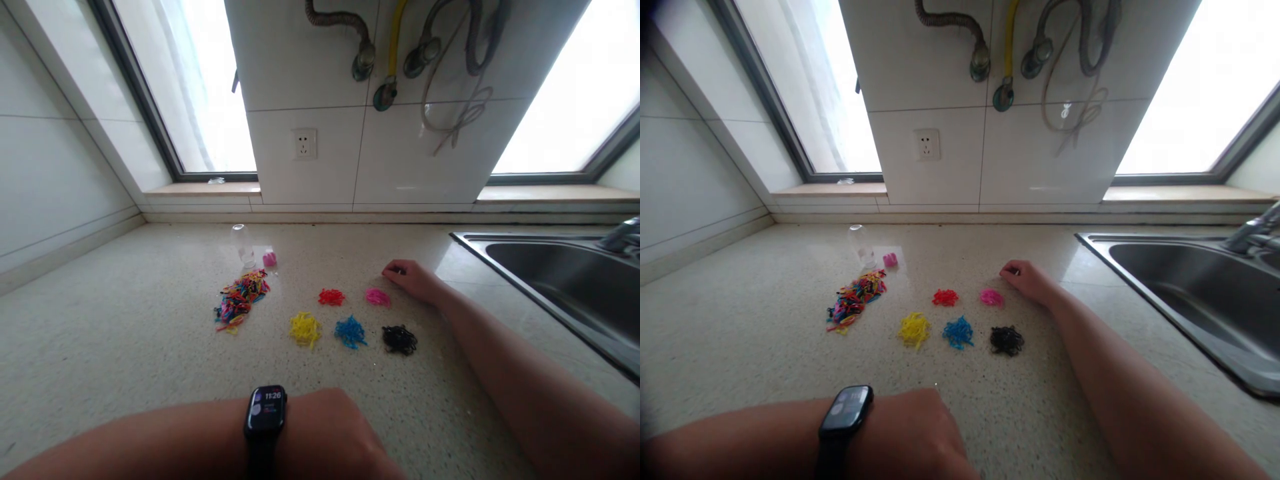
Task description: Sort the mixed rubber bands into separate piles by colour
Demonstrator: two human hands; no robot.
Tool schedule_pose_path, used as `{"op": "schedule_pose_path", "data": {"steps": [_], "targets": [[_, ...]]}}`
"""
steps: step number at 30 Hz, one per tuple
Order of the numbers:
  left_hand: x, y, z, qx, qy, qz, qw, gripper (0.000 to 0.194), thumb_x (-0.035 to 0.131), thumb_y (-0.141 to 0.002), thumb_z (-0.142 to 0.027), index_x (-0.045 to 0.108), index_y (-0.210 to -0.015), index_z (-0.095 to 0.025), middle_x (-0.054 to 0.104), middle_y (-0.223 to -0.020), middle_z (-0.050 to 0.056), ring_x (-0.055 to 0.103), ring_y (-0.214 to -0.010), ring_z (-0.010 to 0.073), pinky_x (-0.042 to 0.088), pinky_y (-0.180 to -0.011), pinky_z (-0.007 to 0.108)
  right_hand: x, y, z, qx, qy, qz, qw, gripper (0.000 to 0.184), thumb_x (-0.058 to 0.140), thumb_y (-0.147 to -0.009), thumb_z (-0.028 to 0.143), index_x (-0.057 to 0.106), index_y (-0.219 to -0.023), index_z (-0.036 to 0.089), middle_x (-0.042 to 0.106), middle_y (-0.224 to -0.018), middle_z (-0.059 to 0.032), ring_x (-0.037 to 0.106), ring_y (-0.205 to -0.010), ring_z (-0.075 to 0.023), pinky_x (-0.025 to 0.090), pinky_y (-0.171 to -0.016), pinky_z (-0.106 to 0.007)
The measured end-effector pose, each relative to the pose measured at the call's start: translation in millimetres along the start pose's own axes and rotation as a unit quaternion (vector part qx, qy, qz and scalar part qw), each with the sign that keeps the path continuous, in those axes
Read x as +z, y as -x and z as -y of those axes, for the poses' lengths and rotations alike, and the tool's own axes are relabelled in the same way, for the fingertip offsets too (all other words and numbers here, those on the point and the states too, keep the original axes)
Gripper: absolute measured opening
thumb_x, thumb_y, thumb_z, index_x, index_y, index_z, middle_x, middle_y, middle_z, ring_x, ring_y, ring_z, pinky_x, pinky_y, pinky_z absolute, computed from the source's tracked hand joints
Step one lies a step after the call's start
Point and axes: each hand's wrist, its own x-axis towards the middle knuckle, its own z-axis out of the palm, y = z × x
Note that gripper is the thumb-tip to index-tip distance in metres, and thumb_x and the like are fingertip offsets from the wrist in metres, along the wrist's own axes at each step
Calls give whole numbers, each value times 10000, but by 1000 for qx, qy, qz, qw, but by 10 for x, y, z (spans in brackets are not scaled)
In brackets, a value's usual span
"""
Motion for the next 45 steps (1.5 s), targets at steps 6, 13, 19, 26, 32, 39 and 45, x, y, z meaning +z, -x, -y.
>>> {"op": "schedule_pose_path", "data": {"steps": [6,13,19,26,32,39,45], "targets": [[161,-26,124,33,0,-7,999,177,520,-961,-360,607,-1075,-256,679,-770,-27,586,-616,132,345,-463,269,-50,4,48,16,-53,20,998,304,569,-850,440,729,-909,188,734,-874,-72,632,-769,-194,468,-696,-308],[280,-25,139,69,-61,16,996,151,486,-967,-323,603,-1040,-263,698,-821,-9,635,-734,159,382,-487,279,-141,-5,705,17,-219,7,975,296,577,-830,411,707,-967,184,714,-880,-80,578,-661,-142,396,-507,-237],[211,-27,68,85,-57,17,995,150,517,-960,-327,599,-1058,-246,718,-862,-7,640,-743,166,411,-507,287,234,-180,1839,-139,-129,127,974,255,613,-836,344,737,-920,137,728,-809,-54,612,-697,-134,443,-624,-231],[165,-18,47,96,-78,27,992,95,547,-945,-314,604,-1011,-274,741,-954,-11,660,-787,165,425,-542,286,949,-498,2414,-179,124,143,965,286,583,-835,390,764,-959,206,759,-1003,-103,690,-896,-254,481,-714,-311],[182,-21,69,109,-82,23,990,97,533,-946,-352,589,-978,-280,737,-915,-6,660,-777,175,439,-563,290,1223,-556,2478,-178,176,134,959,356,555,-858,458,732,-1015,192,727,-1122,-157,685,-994,-327,527,-744,-404],[164,-24,57,114,-82,16,990,71,551,-931,-337,552,-946,-268,727,-916,-9,653,-765,177,434,-553,300,1260,-591,2492,-157,188,123,962,273,562,-867,349,737,-1008,195,739,-1094,-150,693,-986,-316,515,-767,-394],[169,-23,74,123,-71,13,990,66,518,-942,-324,548,-929,-268,721,-864,5,657,-749,180,432,-533,299,1030,-489,2437,-141,206,90,964,280,581,-846,376,733,-988,188,740,-1057,-148,688,-937,-285,500,-747,-351]]}}
